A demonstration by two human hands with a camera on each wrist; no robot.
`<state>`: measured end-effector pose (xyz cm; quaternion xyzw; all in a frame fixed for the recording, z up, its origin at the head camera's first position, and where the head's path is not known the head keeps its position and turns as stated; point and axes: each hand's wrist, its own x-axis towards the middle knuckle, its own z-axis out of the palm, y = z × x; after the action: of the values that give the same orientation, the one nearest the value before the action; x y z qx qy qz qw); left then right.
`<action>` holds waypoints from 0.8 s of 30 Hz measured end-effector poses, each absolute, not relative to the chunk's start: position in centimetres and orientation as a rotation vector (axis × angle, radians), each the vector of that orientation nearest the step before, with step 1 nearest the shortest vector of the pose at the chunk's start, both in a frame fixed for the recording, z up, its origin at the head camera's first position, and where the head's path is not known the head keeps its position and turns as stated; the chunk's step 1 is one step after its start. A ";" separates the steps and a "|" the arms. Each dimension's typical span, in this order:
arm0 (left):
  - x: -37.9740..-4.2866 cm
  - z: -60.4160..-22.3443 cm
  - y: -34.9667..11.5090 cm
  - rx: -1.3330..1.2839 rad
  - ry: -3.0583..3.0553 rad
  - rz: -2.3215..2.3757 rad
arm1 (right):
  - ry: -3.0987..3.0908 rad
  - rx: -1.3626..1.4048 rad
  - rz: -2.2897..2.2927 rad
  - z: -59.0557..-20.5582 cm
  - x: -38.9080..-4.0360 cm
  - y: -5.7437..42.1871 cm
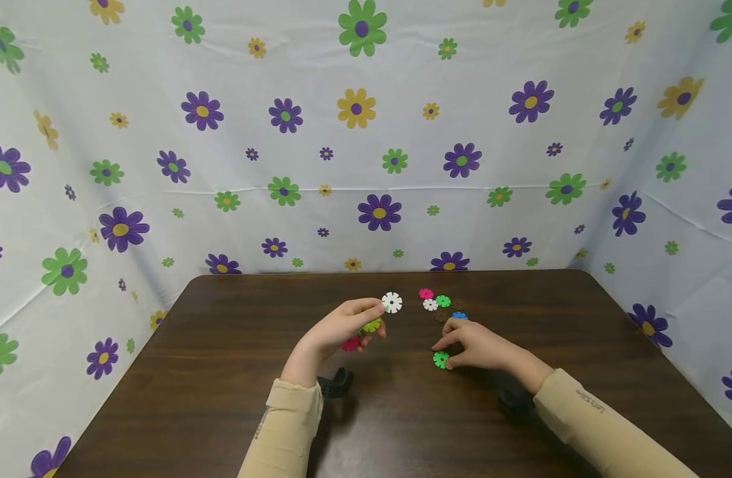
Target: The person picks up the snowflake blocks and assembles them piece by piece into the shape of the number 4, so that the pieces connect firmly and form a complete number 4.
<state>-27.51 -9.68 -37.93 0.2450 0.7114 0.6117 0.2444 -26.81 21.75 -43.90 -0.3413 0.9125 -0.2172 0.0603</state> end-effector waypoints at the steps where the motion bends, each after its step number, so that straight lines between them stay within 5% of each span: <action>1: -27.5 -37.9 -9.7 0.669 1.943 1.670 | 2.771 -1.051 -0.654 -43.9 -26.8 21.7; 16: -27.6 -37.9 -9.6 0.665 1.959 1.660 | 2.622 -1.004 -0.762 -42.6 -27.6 20.9; 24: -27.6 -38.3 -9.6 0.665 1.968 1.645 | 2.551 -0.844 -1.210 -39.6 -28.7 20.6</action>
<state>-27.58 -9.59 -38.27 0.2433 0.7202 0.6023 0.2434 -28.65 20.55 -39.63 -0.2849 0.8617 -0.4086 0.0972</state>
